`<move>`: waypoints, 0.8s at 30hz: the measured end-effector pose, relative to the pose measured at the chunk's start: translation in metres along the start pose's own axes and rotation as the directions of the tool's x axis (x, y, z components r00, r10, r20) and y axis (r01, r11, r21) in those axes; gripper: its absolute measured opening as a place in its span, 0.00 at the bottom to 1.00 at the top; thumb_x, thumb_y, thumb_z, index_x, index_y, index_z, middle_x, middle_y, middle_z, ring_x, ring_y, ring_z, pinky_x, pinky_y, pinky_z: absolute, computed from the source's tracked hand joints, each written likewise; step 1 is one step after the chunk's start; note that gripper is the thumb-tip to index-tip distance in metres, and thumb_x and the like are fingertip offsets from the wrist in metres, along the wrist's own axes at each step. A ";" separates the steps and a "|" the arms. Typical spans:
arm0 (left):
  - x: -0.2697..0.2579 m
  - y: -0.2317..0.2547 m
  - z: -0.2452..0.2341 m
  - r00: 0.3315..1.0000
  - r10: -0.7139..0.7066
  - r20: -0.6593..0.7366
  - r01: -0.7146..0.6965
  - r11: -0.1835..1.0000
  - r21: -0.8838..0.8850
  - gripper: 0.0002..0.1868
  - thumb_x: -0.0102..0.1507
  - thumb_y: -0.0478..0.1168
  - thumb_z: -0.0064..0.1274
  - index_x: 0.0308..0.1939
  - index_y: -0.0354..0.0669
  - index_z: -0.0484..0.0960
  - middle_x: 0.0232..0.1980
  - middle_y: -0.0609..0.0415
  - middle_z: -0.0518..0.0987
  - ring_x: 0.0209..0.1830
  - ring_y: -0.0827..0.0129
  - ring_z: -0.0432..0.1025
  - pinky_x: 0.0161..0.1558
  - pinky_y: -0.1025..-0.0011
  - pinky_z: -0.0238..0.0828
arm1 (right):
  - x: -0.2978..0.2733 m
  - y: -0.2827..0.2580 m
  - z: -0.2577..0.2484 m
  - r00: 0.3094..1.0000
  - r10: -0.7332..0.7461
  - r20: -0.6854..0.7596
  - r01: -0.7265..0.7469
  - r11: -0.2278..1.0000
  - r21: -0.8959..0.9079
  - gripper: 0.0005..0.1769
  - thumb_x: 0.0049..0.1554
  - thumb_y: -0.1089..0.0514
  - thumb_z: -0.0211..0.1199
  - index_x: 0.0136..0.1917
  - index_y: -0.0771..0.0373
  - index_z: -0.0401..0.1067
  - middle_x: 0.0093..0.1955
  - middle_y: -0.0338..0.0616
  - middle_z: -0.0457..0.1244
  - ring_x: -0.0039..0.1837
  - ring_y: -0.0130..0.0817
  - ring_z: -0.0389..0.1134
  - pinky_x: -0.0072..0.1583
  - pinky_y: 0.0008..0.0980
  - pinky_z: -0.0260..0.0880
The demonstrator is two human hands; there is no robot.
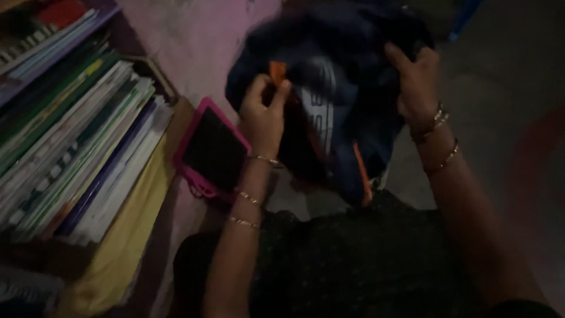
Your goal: The person wipes pieces of paper using a cloth and سپس puts the papers on top of a stack of books and files. The person then picks up a bag and puts a slate inside it.
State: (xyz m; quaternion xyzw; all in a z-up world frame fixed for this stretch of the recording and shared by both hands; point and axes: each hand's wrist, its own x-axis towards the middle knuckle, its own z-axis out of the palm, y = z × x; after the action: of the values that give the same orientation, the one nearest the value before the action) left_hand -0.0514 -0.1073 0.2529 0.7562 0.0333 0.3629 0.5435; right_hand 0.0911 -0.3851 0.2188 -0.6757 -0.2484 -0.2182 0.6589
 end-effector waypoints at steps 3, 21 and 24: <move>-0.011 0.032 -0.017 0.981 0.194 -0.003 -0.194 0.980 -0.034 0.14 0.67 0.40 0.59 0.49 0.30 0.81 0.49 0.45 0.83 0.51 0.61 0.78 0.56 0.70 0.75 | -0.006 0.039 -0.035 0.984 -0.173 -0.042 0.176 0.977 0.121 0.14 0.69 0.59 0.63 0.54 0.73 0.63 0.51 0.44 0.61 0.50 0.31 0.62 0.52 0.32 0.66; -0.041 0.046 -0.048 0.836 0.535 0.122 -0.545 0.835 0.077 0.06 0.70 0.36 0.53 0.49 0.38 0.80 0.45 0.48 0.81 0.42 0.55 0.79 0.44 0.65 0.76 | 0.001 -0.006 -0.025 0.903 0.349 0.252 -0.419 0.846 0.330 0.12 0.70 0.55 0.59 0.47 0.66 0.71 0.46 0.45 0.67 0.45 0.36 0.69 0.45 0.38 0.71; -0.035 0.045 -0.042 0.884 0.425 0.195 -0.460 0.867 0.192 0.07 0.67 0.37 0.55 0.45 0.36 0.79 0.40 0.47 0.80 0.33 0.55 0.77 0.34 0.64 0.73 | -0.016 -0.016 -0.001 0.922 0.347 0.173 -0.356 0.934 0.029 0.14 0.65 0.52 0.64 0.45 0.66 0.73 0.43 0.38 0.63 0.45 0.28 0.62 0.44 0.33 0.65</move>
State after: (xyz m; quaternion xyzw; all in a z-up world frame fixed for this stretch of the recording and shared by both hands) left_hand -0.1169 -0.1078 0.2795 0.8264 -0.1388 0.4153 0.3540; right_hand 0.0681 -0.3872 0.2215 -0.7051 -0.1831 -0.0324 0.6843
